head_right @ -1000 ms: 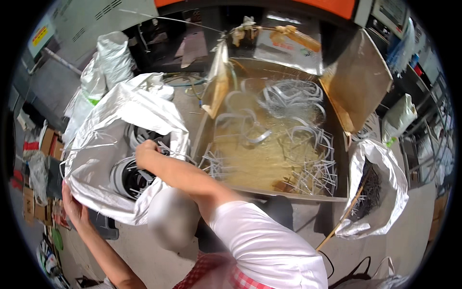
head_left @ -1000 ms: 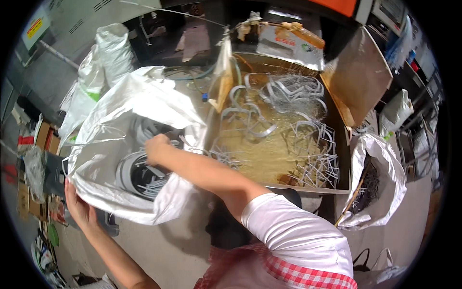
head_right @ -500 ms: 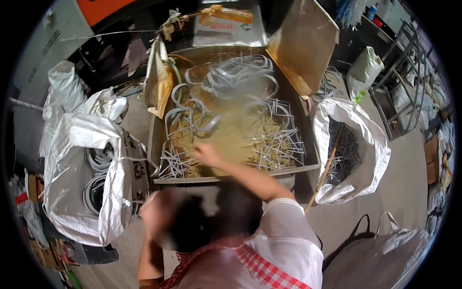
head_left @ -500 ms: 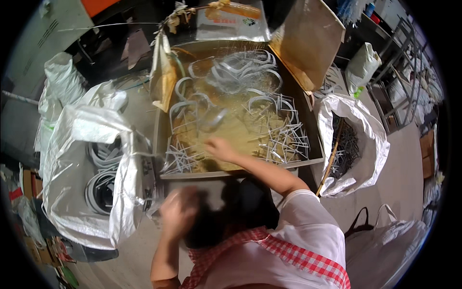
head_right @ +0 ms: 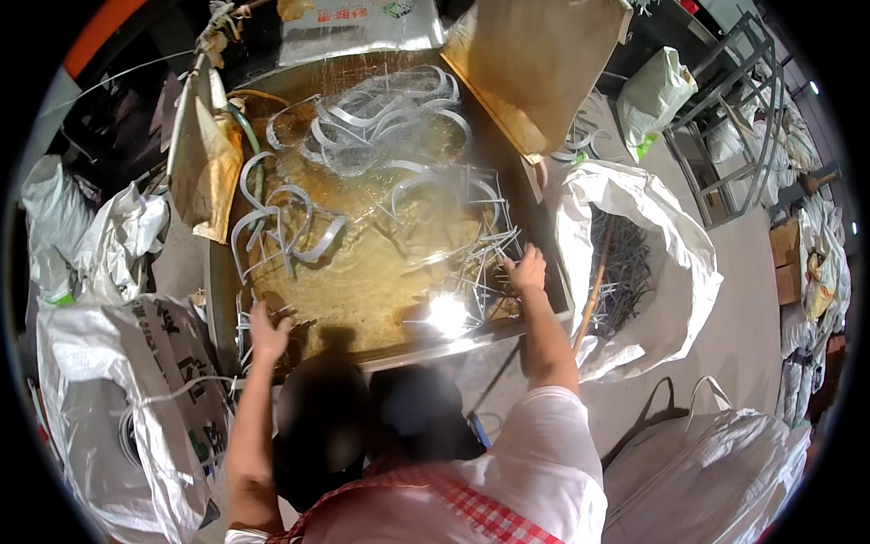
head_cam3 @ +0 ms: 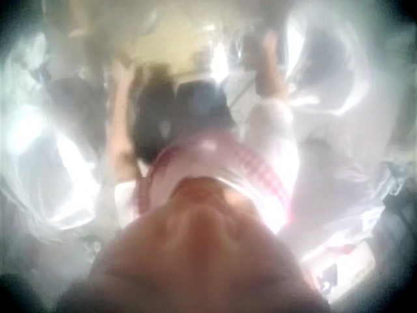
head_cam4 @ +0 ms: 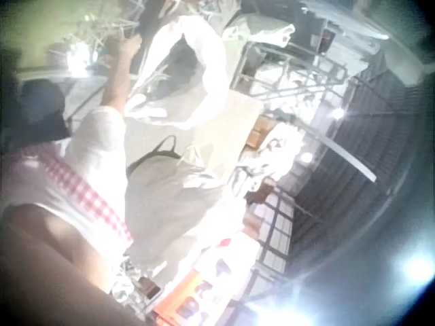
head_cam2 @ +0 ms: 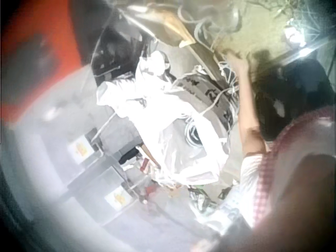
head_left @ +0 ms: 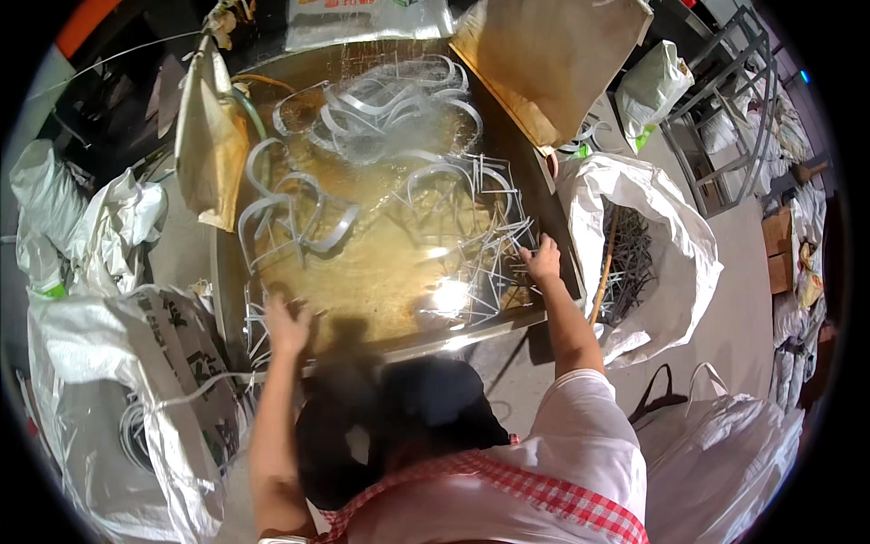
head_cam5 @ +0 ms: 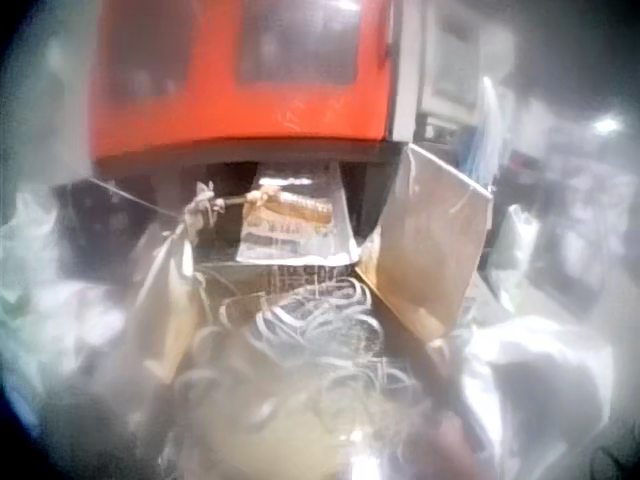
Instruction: The person uses a wooden stick to stir gray plastic components in a metal container of liquid, then picks up the components and places them into a large white bag.
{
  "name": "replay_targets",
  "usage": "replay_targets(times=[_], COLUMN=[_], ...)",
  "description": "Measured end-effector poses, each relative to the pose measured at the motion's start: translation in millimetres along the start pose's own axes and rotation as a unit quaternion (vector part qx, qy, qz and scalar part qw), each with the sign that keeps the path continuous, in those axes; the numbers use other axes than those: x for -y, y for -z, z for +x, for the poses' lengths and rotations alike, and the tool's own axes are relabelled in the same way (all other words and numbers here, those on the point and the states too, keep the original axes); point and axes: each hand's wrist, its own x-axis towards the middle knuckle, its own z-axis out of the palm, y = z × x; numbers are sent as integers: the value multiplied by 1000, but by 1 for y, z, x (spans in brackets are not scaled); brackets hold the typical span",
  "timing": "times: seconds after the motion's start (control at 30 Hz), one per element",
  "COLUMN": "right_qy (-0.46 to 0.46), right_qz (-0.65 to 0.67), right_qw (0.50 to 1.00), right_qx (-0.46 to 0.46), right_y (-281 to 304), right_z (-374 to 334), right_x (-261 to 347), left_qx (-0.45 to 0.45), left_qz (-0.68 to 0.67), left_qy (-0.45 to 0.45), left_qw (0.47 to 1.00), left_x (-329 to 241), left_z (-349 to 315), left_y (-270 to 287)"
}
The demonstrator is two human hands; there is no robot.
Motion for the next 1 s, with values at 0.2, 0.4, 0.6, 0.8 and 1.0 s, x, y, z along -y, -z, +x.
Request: replay_targets(times=[0.2, 0.4, 0.6, 0.8, 1.0], right_qy=[39, 125, 55, 241, 117], right_qz=[-112, -202, -57, -13, 74], right_qw=[993, 966, 918, 908, 972], right_qx=[19, 106, 389, 343, 190], right_y=[-5, -22, -21, -16, 42], right_z=[31, 61, 26, -46, -8], right_x=[8, 13, 40, 96, 66], left_qx=[70, 69, 283, 428, 254], left_qz=[77, 217, -234, -536, -355], left_qy=[177, 128, 185, 355, 174], left_qw=[979, 965, 911, 635, 883], left_x=[62, 73, 89, 42, 36], left_z=[44, 46, 40, 29, 22], left_y=[-6, -22, -66, -81, -74])
